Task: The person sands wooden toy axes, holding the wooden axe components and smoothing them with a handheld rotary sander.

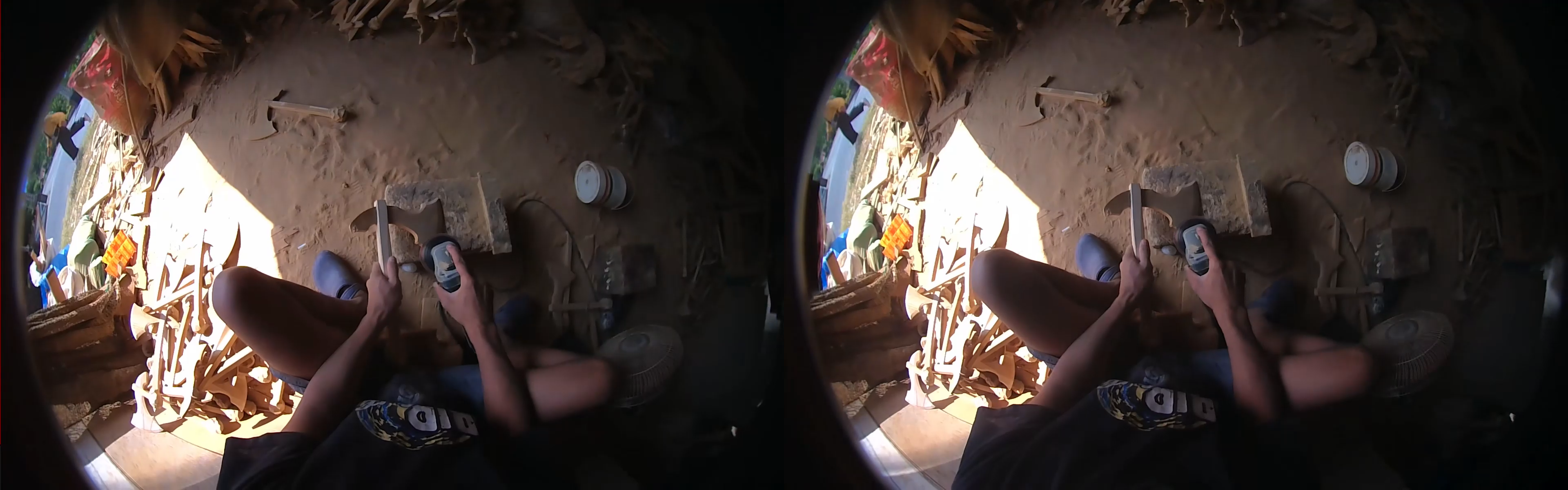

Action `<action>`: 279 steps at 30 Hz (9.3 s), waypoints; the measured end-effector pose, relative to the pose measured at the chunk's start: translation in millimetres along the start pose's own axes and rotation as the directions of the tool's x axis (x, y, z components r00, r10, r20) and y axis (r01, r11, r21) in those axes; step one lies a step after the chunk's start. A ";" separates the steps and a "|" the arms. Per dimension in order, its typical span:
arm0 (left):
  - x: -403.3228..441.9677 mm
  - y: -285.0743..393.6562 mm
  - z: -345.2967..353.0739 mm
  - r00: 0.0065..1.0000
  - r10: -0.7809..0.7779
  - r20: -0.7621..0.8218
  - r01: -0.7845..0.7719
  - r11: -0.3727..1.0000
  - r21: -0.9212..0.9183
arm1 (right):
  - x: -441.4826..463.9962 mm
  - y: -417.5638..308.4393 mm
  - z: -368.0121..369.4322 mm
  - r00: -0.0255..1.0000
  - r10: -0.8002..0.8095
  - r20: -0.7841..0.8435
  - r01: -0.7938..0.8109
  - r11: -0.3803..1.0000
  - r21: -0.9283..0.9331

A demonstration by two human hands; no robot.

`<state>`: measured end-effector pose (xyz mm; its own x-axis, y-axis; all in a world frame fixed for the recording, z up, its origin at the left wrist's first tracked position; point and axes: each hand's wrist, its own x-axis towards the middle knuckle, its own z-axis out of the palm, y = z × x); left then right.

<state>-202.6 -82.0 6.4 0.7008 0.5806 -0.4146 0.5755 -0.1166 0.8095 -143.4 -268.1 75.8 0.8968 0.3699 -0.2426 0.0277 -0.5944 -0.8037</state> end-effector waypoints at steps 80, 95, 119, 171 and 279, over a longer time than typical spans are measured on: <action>-1.8 -3.0 9.5 0.999 -0.034 0.010 0.035 0.999 -0.031 | -14.7 10.4 -21.0 0.984 0.134 -0.114 -0.140 0.989 -0.046; -1.1 -6.5 8.4 1.000 -0.008 0.004 0.008 0.999 0.046 | 38.8 0.5 16.0 0.976 -0.151 -0.156 0.150 0.989 -0.018; 5.9 -28.5 18.0 0.997 0.068 -0.044 -0.065 0.996 0.062 | 68.2 -21.3 33.1 0.965 -0.246 -0.086 0.244 0.969 -0.035; -0.3 -12.1 11.6 1.000 0.024 0.007 -0.024 0.997 0.075 | 76.1 3.2 56.6 0.948 -0.259 -0.187 0.285 0.949 0.133; 92.6 20.3 59.7 0.593 0.625 0.508 -0.805 0.446 0.392 | -13.8 59.5 -47.4 0.938 0.244 -0.247 -0.285 0.947 -0.150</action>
<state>-100.8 -78.7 -40.4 0.9893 -0.1377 0.0484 -0.1422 -0.8350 0.5315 -133.2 -342.5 57.1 0.9568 0.0260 -0.2895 -0.1635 -0.7753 -0.6100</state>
